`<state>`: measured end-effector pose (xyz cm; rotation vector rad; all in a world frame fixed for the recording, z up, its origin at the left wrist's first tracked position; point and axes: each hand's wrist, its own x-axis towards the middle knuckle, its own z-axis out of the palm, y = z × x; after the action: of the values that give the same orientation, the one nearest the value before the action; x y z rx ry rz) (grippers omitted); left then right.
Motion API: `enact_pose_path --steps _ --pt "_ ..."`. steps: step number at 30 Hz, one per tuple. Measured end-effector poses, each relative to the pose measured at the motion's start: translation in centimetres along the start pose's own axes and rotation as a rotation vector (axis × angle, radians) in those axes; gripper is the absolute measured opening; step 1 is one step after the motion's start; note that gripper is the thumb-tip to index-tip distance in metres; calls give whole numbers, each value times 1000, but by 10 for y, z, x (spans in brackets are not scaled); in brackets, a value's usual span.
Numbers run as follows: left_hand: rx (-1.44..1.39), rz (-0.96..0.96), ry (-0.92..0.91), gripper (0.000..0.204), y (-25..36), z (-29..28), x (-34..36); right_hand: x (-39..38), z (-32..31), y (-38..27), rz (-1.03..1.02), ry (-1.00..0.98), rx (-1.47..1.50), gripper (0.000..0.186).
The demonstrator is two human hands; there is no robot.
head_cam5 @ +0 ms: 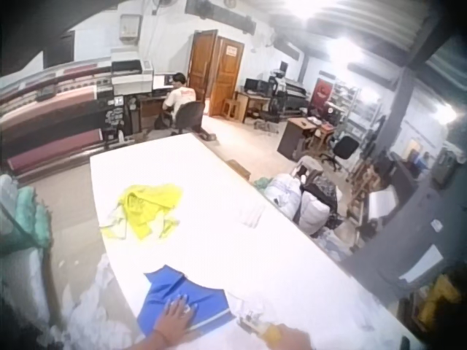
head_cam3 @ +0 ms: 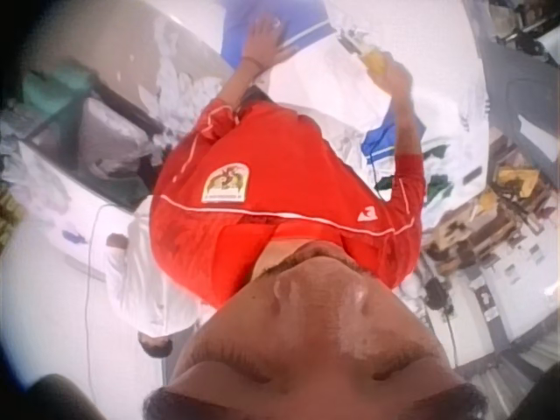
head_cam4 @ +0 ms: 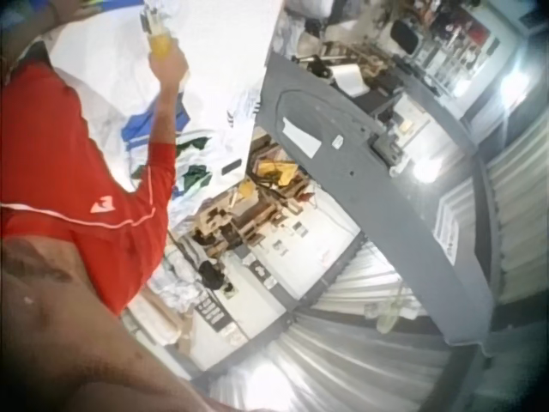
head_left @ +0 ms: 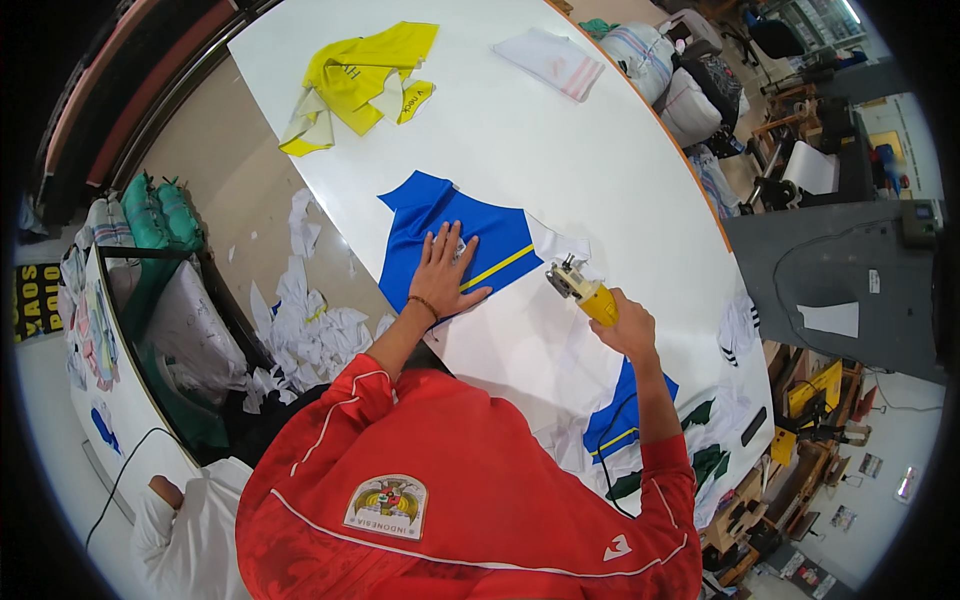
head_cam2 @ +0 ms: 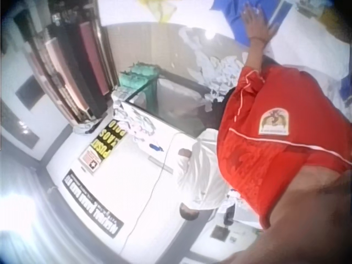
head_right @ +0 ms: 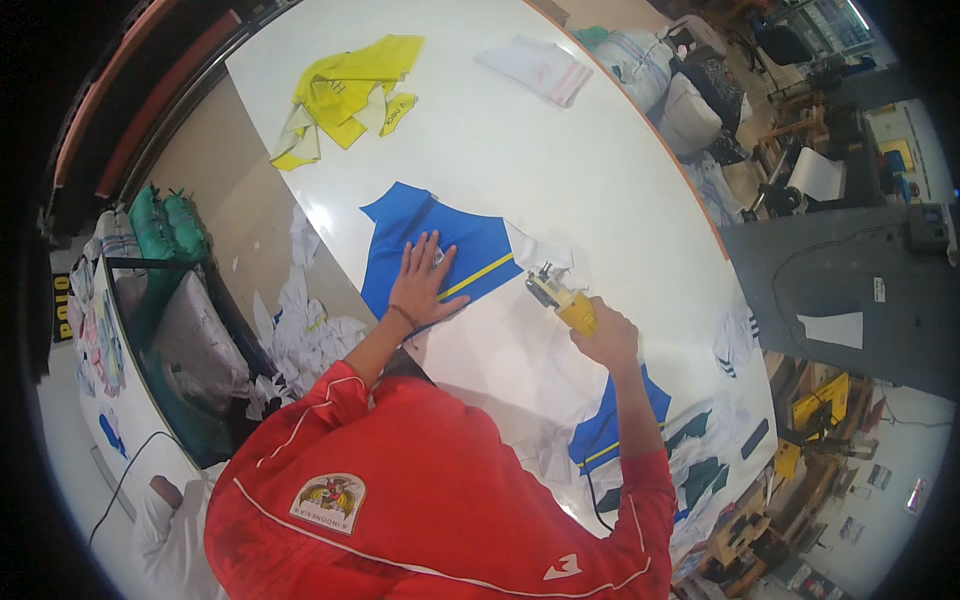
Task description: The person lays out a yellow soccer jersey and a blue jersey on a white table, then uses a yellow electric fabric cutter to trim the edges of each garment. The person handles the jerseys one at a time, repositioning them as needed while cutting along the seams.
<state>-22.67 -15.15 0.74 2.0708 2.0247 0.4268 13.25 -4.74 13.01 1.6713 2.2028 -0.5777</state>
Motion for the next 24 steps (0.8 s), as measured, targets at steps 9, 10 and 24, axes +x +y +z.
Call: enact_pose_path --steps 9,10,24 --pt "1 12 25 107 -3 2 3 24 5 -4 -14 26 13 60" --pt "3 10 25 107 -3 1 2 27 3 -6 -21 24 2 60" --pt "0 -1 14 107 -2 1 1 46 -2 -16 -96 43 -37 59"
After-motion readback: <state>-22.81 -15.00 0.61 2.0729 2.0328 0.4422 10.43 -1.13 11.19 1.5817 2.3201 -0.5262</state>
